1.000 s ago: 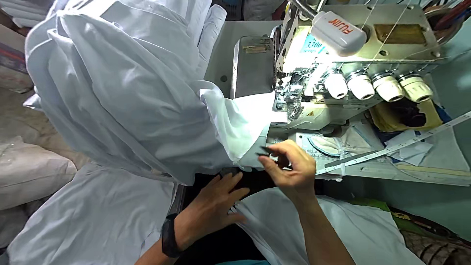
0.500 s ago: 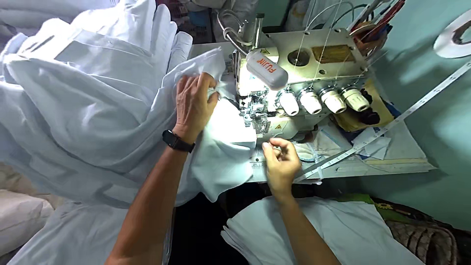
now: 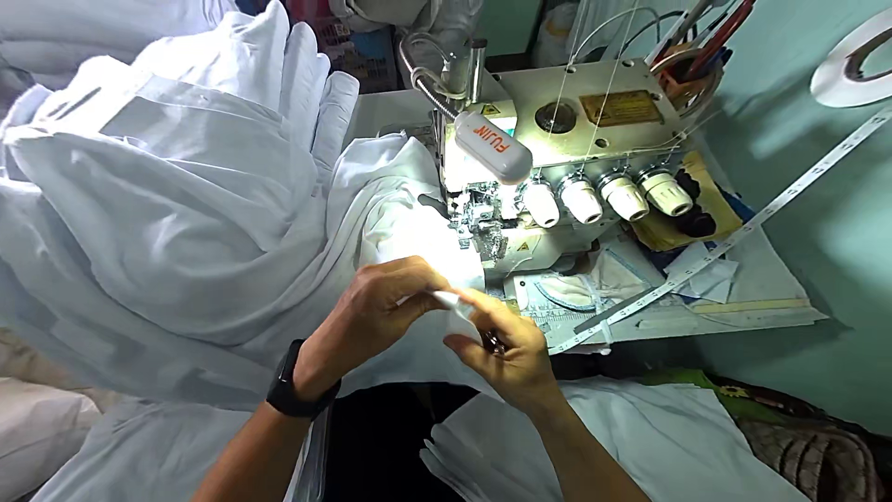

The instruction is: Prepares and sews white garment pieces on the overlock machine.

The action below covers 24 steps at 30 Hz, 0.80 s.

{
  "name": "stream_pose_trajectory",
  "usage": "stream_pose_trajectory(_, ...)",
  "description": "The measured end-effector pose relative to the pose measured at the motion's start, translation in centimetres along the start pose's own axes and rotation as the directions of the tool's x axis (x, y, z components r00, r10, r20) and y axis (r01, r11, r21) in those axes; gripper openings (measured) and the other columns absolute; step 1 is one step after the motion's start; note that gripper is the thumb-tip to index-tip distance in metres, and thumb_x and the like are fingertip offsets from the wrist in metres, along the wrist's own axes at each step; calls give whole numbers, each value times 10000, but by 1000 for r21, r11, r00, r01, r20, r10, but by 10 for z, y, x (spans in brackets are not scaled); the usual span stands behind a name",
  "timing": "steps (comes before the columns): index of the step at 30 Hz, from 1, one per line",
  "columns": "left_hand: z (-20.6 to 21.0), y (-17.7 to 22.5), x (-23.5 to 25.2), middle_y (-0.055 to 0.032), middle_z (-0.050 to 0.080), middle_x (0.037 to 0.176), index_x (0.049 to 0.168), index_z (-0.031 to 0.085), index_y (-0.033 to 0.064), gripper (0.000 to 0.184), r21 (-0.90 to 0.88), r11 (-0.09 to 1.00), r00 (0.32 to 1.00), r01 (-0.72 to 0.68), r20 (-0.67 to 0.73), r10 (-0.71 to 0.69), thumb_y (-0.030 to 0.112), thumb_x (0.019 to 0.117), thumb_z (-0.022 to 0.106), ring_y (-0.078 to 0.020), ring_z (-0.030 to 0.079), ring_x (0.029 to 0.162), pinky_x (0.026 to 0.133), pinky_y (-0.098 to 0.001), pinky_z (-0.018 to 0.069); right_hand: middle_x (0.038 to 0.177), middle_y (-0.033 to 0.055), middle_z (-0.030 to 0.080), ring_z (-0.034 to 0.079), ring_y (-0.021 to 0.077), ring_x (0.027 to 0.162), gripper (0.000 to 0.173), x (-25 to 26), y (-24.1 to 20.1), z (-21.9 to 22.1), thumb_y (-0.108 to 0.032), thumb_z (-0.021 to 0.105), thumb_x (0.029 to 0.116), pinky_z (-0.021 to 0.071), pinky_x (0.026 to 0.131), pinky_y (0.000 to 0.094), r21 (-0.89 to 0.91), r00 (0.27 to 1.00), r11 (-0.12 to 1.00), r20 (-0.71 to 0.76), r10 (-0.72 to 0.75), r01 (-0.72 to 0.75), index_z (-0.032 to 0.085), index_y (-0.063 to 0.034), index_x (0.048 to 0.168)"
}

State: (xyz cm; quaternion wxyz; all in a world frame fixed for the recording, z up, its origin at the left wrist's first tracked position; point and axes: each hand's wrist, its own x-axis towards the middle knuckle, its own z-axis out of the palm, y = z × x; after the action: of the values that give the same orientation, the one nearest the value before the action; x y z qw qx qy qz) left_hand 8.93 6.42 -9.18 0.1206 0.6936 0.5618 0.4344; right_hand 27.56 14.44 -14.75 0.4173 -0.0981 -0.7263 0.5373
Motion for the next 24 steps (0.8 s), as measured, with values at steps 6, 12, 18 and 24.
stream_pose_trajectory(6,15,-22,32,-48,676,838,933,682,6,77,68,989,987,133,-100,-126,73,908,711,-18,599,705,656,-138,493,991,124,660,599,91,929,326,2,46,-14,-265,794,874,494,825,177,-356,985,934,-166,-51,-12,668,-30,686)
stream_pose_trajectory(12,14,-24,28,13,699,874,1055,690,30,141,-43,953,953,300,-31,-301,52,915,695,24,630,736,688,-127,526,710,115,632,630,147,708,334,-26,53,-16,-182,636,992,524,671,226,-259,989,965,144,-12,50,632,6,716)
stream_pose_trajectory(18,18,-20,19,-8,740,934,937,765,39,68,16,968,966,251,-72,-249,66,909,709,18,673,850,782,-126,543,712,112,603,581,78,669,284,-52,47,-16,-105,674,948,487,645,139,-187,992,982,125,18,6,608,28,706)
stream_pose_trajectory(24,24,-19,23,1,718,884,935,759,36,65,28,958,949,286,-151,-278,67,896,719,45,599,701,639,-100,494,736,106,607,586,62,690,257,-72,44,-20,-93,662,953,489,665,115,-142,989,990,144,16,5,608,27,733)
